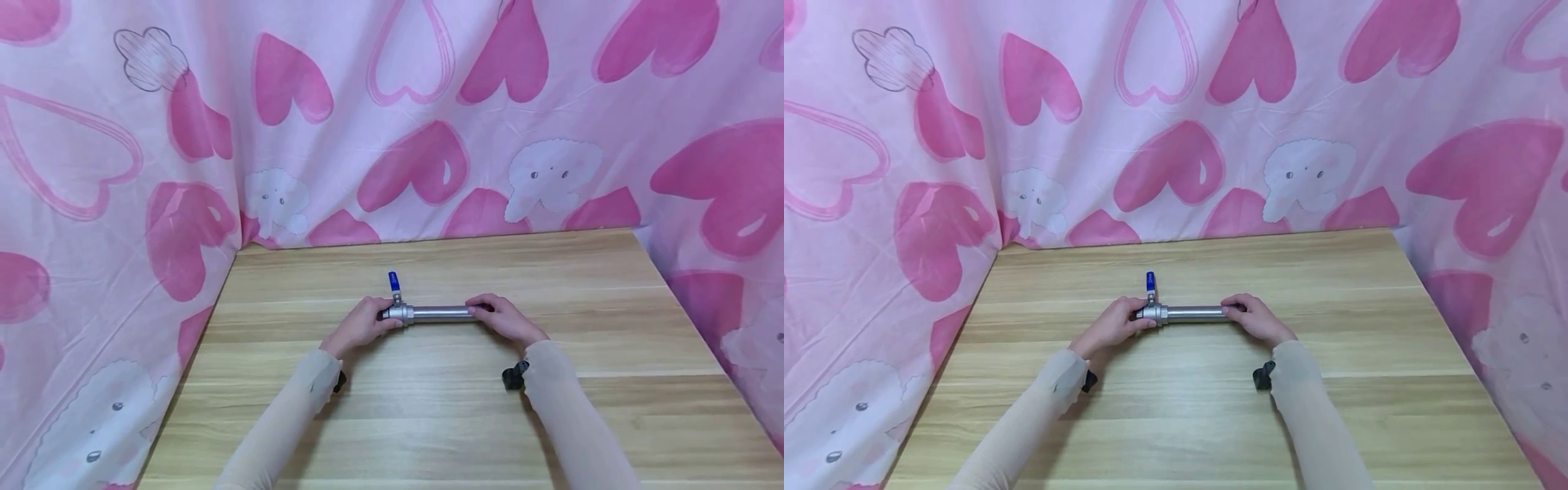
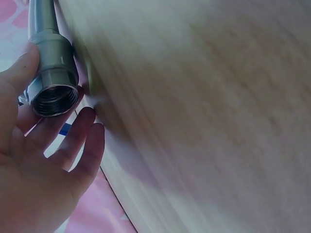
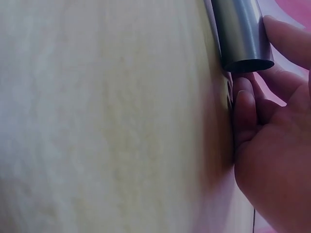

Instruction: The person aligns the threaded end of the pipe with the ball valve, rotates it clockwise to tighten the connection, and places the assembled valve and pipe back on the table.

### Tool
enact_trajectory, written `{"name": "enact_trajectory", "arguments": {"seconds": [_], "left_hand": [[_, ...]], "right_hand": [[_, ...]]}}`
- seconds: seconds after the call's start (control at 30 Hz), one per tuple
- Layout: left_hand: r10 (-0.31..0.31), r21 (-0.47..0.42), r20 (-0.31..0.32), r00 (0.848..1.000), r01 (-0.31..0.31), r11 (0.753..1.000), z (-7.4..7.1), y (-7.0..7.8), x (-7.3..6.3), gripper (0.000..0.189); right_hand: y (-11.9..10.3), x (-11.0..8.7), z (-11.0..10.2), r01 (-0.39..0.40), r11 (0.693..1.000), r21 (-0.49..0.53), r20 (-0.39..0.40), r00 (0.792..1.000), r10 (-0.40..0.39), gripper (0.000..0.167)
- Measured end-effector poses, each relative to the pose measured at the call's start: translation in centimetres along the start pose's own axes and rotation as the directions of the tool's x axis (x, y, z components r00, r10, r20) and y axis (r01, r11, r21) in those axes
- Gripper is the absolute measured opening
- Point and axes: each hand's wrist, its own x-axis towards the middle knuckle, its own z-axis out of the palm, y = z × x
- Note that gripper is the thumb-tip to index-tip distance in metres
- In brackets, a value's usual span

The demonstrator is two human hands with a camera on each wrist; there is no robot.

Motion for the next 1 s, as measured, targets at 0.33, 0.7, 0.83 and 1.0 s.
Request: {"name": "enact_trajectory", "arguments": {"seconds": [0.33, 0.7, 0.83, 1.0], "left_hand": [[-0.005, -0.014, 0.011, 1.0, 0.005, 1.0, -0.1, 0.0, -0.2, 0.023], [-0.019, -0.037, 0.044, 0.999, 0.021, 0.999, -0.2, -0.8, -0.7, 0.044], [-0.03, -0.05, 0.042, 0.999, 0.033, 0.998, -0.5, -0.9, -1.2, 0.048], [-0.078, -0.001, 0.001, 0.997, 0.078, 0.997, -1.3, -1.3, -2.6, 0.043]], "right_hand": [[0.2, -0.3, 0.5, 0.011, 1.0, 0.018, -0.035, 0.999, -0.01, 0.039], [0.7, -0.6, 1.0, 0.024, 0.999, 0.024, -0.059, 0.998, -0.022, 0.04], [0.7, -0.7, 0.3, 0.017, 0.999, 0.044, -0.055, 0.998, -0.014, 0.039], [0.5, -0.9, -0.5, -0.006, 0.998, 0.058, -0.029, 1.0, 0.008, 0.04]]}}
